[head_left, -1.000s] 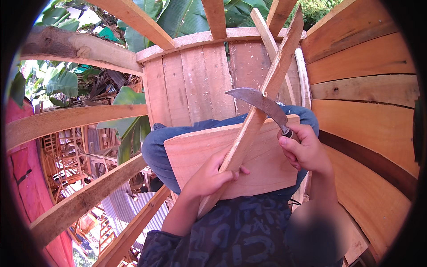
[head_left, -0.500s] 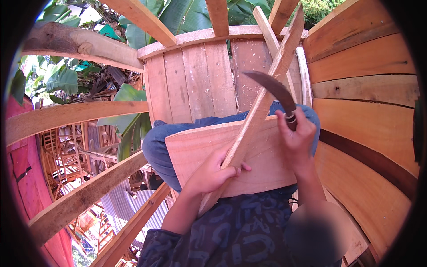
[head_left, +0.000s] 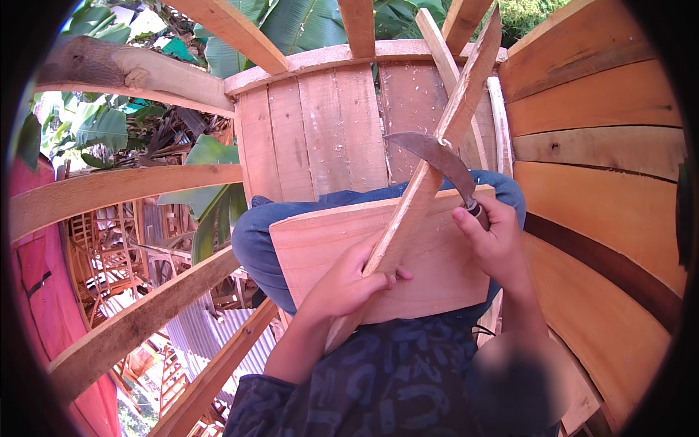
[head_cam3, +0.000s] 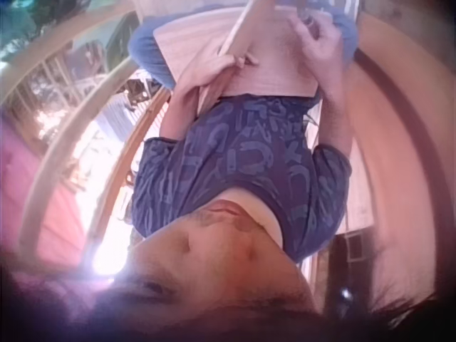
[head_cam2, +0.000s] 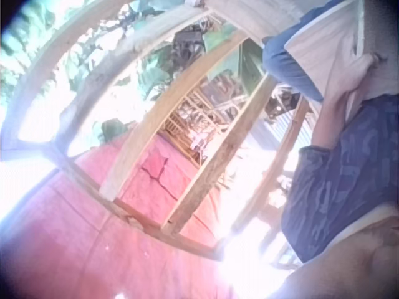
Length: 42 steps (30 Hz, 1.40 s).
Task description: The person is sitting cross-legged on a wooden platform and using a curved knife to shave and smooth a long wooden stick. They hold the stick against a flat wooden board on their lap and repeatedly scrape the surface with the knife to remove thin shavings.
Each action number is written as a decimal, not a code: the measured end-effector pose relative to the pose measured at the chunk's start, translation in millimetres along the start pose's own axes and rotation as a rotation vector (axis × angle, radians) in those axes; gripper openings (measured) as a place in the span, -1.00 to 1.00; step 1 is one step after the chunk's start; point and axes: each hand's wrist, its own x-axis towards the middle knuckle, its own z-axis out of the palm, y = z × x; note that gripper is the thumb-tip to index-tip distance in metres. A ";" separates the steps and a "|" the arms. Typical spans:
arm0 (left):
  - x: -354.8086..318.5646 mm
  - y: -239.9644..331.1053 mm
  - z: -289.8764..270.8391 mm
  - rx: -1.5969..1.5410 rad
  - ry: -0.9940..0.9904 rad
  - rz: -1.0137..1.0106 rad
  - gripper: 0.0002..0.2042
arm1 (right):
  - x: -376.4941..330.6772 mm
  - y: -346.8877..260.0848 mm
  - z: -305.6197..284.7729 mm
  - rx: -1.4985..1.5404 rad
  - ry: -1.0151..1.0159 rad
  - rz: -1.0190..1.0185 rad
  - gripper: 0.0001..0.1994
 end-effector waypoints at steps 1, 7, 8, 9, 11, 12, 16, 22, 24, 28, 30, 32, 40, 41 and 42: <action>1.1 -1.5 -0.7 0.004 -0.007 0.003 -0.54 | -2.1 1.4 5.4 -0.044 0.057 -0.030 -0.79; 2.3 -5.2 -9.4 0.011 -0.107 0.005 -0.39 | 1.7 9.6 27.4 -0.240 0.317 -0.271 -0.81; 2.5 -5.9 -10.6 0.016 -0.123 0.007 -0.38 | 2.9 11.8 29.3 -0.262 0.338 -0.301 -0.80; 1.9 -5.3 -9.5 0.005 -0.098 0.006 -0.44 | 5.5 13.9 30.7 -0.285 0.358 -0.333 -0.79; 1.2 -3.5 -5.2 -0.016 -0.050 0.004 -0.56 | 16.8 26.8 24.7 -0.551 0.536 -0.513 -0.75; 0.7 -5.1 -3.8 -0.001 -0.031 0.019 -0.56 | 27.9 24.9 9.1 -0.466 0.622 -0.386 -0.74; 1.0 -4.6 -3.4 -0.003 -0.019 0.036 -0.55 | 24.2 2.4 -44.4 -0.158 0.633 -0.216 -0.73; 1.8 -1.8 -2.6 0.025 -0.042 -0.001 -0.53 | -11.9 -12.9 8.1 -0.158 0.032 -0.192 -0.76; -0.2 -1.4 -3.3 0.032 -0.018 -0.001 -0.55 | 2.0 -8.4 8.3 -0.177 0.036 -0.153 -0.76; 2.1 -3.1 -1.8 0.014 0.016 0.021 -0.58 | 9.9 -10.8 6.7 -0.280 0.112 -0.125 -0.78; 2.1 -3.6 -2.0 0.021 -0.002 0.019 -0.53 | 9.4 -8.4 10.8 -0.320 0.193 -0.163 -0.79; 3.1 -4.2 -4.0 0.024 -0.040 0.011 -0.42 | 8.9 -2.2 18.4 -0.331 0.282 -0.235 -0.80; 1.5 -6.4 0.1 0.020 0.014 0.016 -0.54 | 36.9 17.3 -5.3 -0.578 0.563 -0.453 -0.81; -0.5 -7.9 1.7 0.050 0.022 0.025 -0.54 | 43.6 17.1 -23.8 -0.553 0.640 -0.404 -0.81; -1.0 -7.5 0.7 0.034 0.007 0.017 -0.53 | 45.7 6.5 -39.8 -0.387 0.693 -0.241 -0.81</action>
